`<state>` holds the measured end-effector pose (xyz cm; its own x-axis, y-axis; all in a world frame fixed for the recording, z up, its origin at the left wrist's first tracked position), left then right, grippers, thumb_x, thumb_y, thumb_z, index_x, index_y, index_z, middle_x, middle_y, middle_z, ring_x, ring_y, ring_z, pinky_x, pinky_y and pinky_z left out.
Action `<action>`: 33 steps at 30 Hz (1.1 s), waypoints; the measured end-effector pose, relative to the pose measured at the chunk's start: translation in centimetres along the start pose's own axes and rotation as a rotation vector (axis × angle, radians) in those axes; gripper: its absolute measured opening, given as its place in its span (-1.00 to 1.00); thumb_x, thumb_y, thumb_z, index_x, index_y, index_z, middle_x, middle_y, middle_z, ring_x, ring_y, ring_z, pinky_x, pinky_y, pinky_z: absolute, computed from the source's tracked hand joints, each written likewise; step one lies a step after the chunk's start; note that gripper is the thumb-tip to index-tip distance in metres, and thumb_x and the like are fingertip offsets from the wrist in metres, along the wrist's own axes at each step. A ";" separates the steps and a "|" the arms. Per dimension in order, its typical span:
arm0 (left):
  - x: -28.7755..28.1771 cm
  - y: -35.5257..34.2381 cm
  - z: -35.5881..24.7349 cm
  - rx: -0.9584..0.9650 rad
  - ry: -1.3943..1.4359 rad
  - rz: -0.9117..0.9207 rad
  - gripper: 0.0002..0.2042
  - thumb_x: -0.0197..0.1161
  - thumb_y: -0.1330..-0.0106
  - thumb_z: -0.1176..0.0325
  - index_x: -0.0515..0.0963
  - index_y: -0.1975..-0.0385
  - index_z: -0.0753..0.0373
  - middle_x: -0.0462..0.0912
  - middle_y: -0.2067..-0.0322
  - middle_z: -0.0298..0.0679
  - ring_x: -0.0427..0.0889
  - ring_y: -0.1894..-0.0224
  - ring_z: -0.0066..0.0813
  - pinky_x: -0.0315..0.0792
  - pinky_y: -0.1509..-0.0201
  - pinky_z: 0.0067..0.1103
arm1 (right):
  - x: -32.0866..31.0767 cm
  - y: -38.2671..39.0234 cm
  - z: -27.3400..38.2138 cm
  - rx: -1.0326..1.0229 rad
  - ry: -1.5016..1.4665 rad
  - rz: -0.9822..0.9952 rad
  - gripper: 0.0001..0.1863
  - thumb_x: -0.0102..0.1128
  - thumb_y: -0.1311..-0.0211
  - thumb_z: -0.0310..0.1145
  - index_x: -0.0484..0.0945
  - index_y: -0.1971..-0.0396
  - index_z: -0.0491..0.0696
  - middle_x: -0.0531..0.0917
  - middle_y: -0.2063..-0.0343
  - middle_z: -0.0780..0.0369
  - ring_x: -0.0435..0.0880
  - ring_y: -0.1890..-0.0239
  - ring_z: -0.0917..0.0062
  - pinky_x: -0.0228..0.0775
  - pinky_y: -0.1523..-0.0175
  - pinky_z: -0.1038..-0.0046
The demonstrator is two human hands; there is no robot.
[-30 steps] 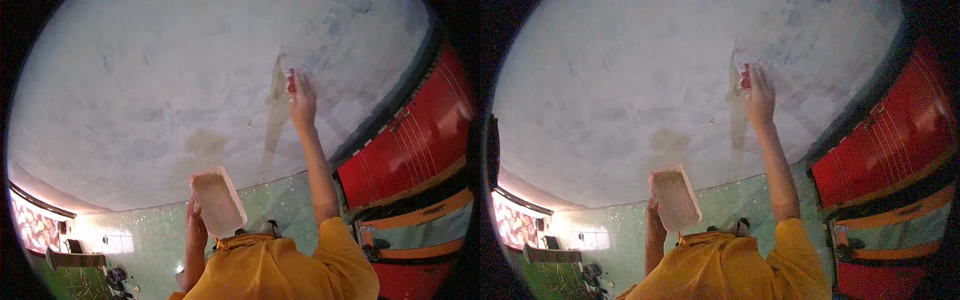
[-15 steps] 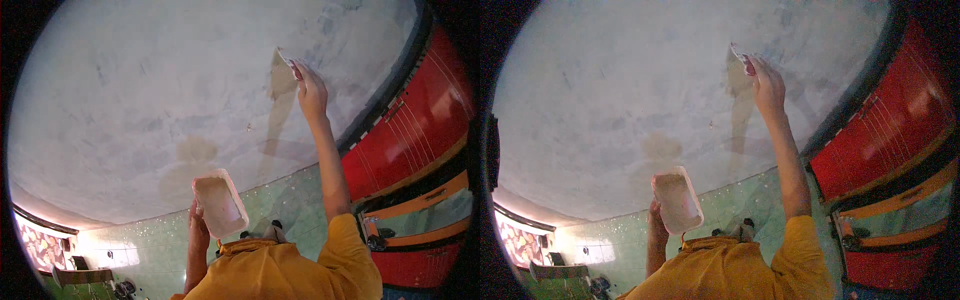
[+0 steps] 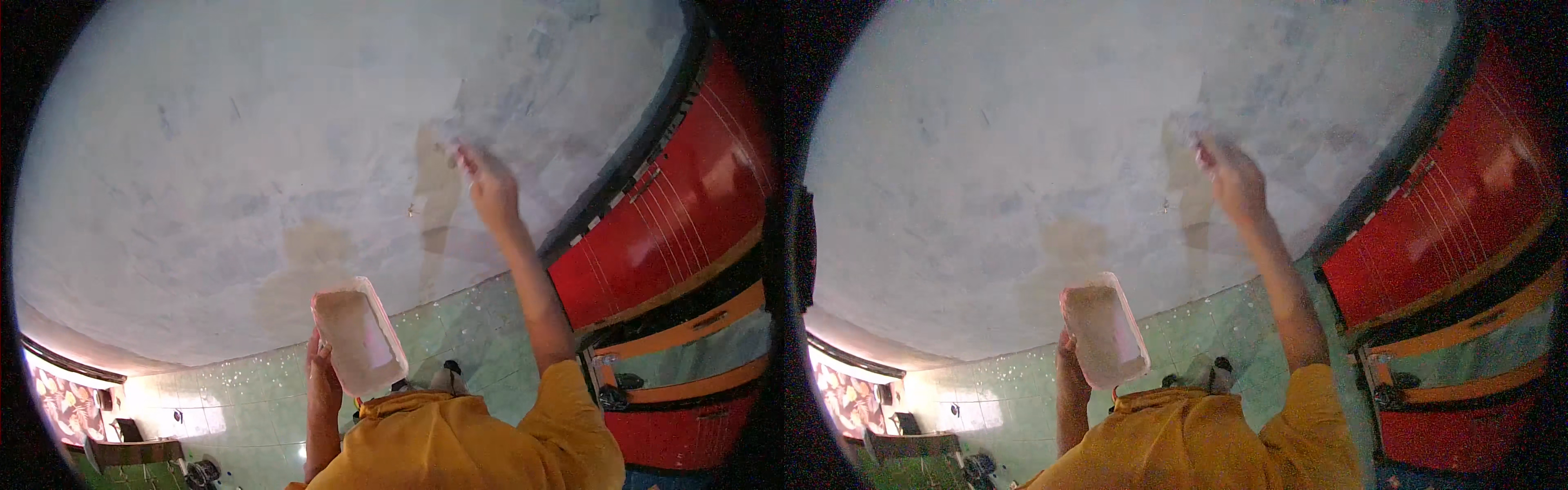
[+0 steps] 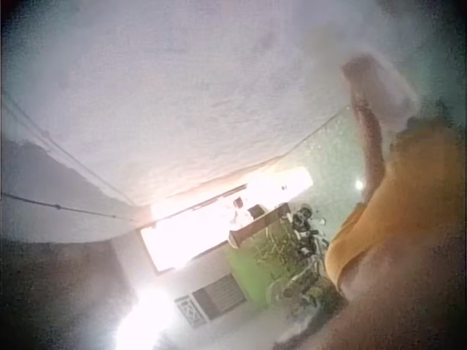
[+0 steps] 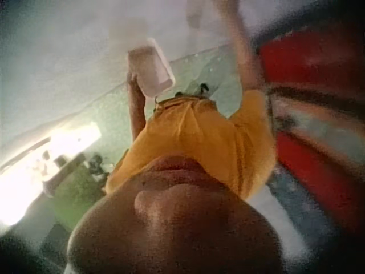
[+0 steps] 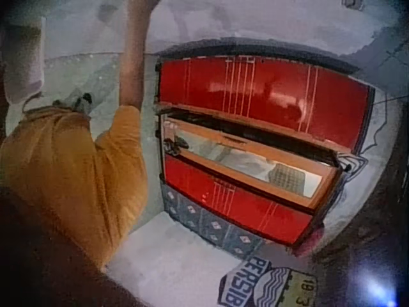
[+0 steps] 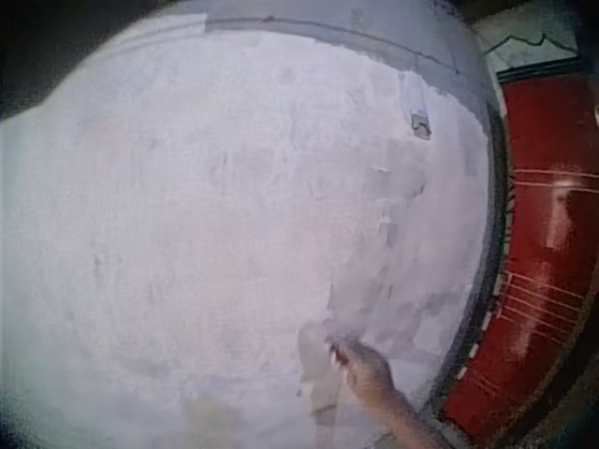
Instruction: The person applies putty to a wall with a spatula, scraping it from a plastic container.
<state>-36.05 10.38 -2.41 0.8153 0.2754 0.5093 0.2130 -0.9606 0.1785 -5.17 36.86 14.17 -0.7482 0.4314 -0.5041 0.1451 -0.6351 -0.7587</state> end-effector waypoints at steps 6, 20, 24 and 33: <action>0.4 -0.8 -0.4 0.007 0.015 -0.001 -0.31 0.10 -0.35 0.22 0.05 -0.43 0.32 0.35 -0.29 -0.07 0.40 -0.31 -0.18 0.36 -0.32 -0.29 | 5.0 2.7 -1.2 -0.218 0.245 -0.138 -0.49 0.10 -0.08 -0.64 0.54 -0.11 -0.06 0.68 0.08 0.05 0.68 0.05 0.16 0.52 -0.06 0.24; 1.6 -1.0 -1.1 -0.009 -0.005 0.015 -0.32 0.10 -0.40 0.16 0.02 -0.45 0.22 0.30 -0.33 0.01 0.36 -0.34 -0.12 0.33 -0.35 -0.22 | 0.3 -2.9 -1.4 -0.204 0.297 -0.139 -0.57 0.14 -0.12 -0.58 0.58 -0.05 -0.08 0.71 0.11 0.13 0.71 0.18 0.25 0.53 0.02 0.30; 1.9 -1.2 -0.3 -0.009 0.062 0.042 -0.31 0.12 -0.40 0.12 0.04 -0.45 0.22 0.29 -0.34 -0.04 0.32 -0.36 -0.15 0.30 -0.36 -0.22 | 5.6 5.7 -2.5 -0.261 0.217 -0.038 -0.55 0.15 -0.09 -0.63 0.57 -0.04 -0.09 0.72 0.24 0.18 0.71 0.23 0.33 0.55 0.13 0.34; 1.6 -0.5 -0.8 -0.009 -0.012 0.021 -0.33 0.11 -0.38 0.13 0.10 -0.41 0.30 0.32 -0.31 -0.08 0.31 -0.36 -0.18 0.26 -0.39 -0.27 | -0.7 -4.8 1.9 -0.247 0.284 -0.219 -0.49 0.10 -0.17 -0.54 0.49 -0.18 -0.01 0.64 -0.02 0.11 0.63 -0.01 0.19 0.48 -0.07 0.21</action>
<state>-35.31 11.35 -0.98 0.8259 0.2543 0.5033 0.1909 -0.9659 0.1749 -6.60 38.39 18.97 -0.5757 0.7197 -0.3879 0.1795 -0.3517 -0.9188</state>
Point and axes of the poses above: each hand's wrist, its own y-axis away from the middle knuckle, its own x-axis out of the palm, z = x × y, the point moved 4 cm from there along -y, towards the middle knuckle
